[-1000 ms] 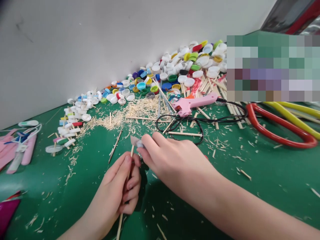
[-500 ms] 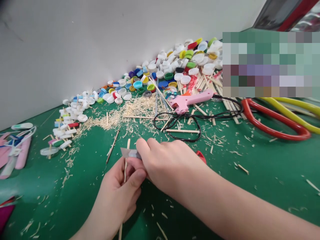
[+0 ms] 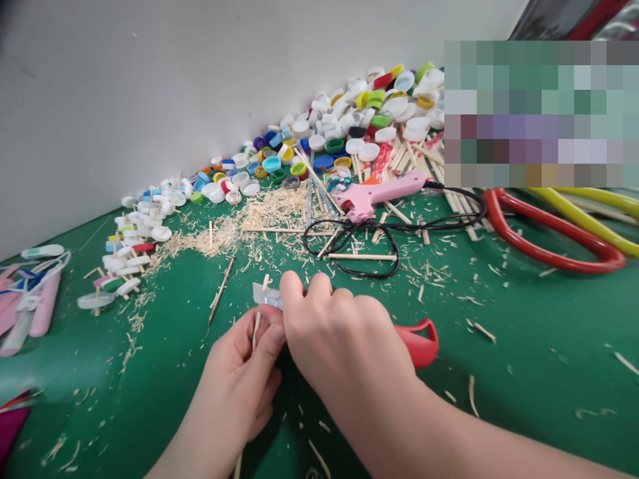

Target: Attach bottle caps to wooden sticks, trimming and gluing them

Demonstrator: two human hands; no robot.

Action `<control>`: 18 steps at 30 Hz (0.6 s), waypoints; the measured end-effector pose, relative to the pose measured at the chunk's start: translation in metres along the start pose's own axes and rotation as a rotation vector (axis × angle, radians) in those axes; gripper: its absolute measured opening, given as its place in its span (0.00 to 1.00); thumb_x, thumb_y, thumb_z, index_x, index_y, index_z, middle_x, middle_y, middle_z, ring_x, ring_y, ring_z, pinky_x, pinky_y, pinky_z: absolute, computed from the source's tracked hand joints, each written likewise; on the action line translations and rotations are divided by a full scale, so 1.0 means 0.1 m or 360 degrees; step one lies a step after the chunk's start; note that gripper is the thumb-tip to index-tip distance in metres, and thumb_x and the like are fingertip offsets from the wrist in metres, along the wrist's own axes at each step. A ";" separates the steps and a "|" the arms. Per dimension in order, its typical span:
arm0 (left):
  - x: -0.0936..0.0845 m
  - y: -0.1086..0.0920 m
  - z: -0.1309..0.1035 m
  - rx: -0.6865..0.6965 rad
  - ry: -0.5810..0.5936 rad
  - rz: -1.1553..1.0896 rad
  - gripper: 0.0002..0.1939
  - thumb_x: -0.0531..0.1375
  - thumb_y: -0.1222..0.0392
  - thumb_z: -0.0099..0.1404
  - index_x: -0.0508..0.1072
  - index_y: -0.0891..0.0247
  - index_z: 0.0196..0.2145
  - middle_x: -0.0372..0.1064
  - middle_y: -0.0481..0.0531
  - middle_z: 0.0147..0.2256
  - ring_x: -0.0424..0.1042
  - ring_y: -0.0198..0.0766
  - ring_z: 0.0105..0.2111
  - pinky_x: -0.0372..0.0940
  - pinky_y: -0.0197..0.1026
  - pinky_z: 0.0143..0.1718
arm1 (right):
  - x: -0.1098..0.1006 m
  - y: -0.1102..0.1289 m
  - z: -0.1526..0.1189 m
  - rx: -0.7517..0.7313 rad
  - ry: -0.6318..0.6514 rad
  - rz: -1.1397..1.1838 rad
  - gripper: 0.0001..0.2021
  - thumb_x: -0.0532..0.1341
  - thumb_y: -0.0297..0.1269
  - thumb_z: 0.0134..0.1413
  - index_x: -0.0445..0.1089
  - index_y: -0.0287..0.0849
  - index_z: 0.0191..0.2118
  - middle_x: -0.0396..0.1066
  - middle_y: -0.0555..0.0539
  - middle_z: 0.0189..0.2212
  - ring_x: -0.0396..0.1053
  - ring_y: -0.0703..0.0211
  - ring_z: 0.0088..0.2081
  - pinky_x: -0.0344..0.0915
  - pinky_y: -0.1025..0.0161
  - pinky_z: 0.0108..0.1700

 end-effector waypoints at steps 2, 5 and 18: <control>0.01 0.03 -0.02 -0.0042 -0.0012 0.0083 0.21 0.57 0.41 0.60 0.56 0.60 0.25 0.41 0.37 0.17 0.42 0.25 0.15 0.41 0.32 0.17 | -0.02 -0.06 0.02 0.0055 -0.0016 -0.0087 0.11 0.49 0.33 0.61 0.60 0.41 0.28 0.53 0.51 0.18 0.51 0.65 0.16 0.36 0.66 0.21; 0.04 0.08 -0.05 -0.0086 0.0004 0.0133 0.23 0.55 0.39 0.60 0.52 0.59 0.24 0.41 0.37 0.17 0.42 0.25 0.15 0.40 0.33 0.17 | -0.08 -0.13 0.05 0.0049 -0.0125 -0.0163 0.14 0.47 0.36 0.63 0.60 0.40 0.26 0.51 0.52 0.16 0.49 0.65 0.16 0.35 0.65 0.21; 0.14 0.04 -0.06 -0.0175 0.0125 -0.0232 0.26 0.60 0.35 0.52 0.58 0.58 0.33 0.46 0.34 0.15 0.45 0.22 0.12 0.43 0.28 0.13 | 0.01 0.04 -0.03 -0.0348 -0.0149 0.0597 0.12 0.44 0.35 0.63 0.54 0.44 0.28 0.55 0.53 0.18 0.46 0.63 0.15 0.35 0.63 0.20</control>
Point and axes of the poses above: each hand's wrist, its own z-axis towards the middle knuckle, its own x-axis out of the palm, y = z × x, the point moved 10 cm from there along z, towards the middle knuckle
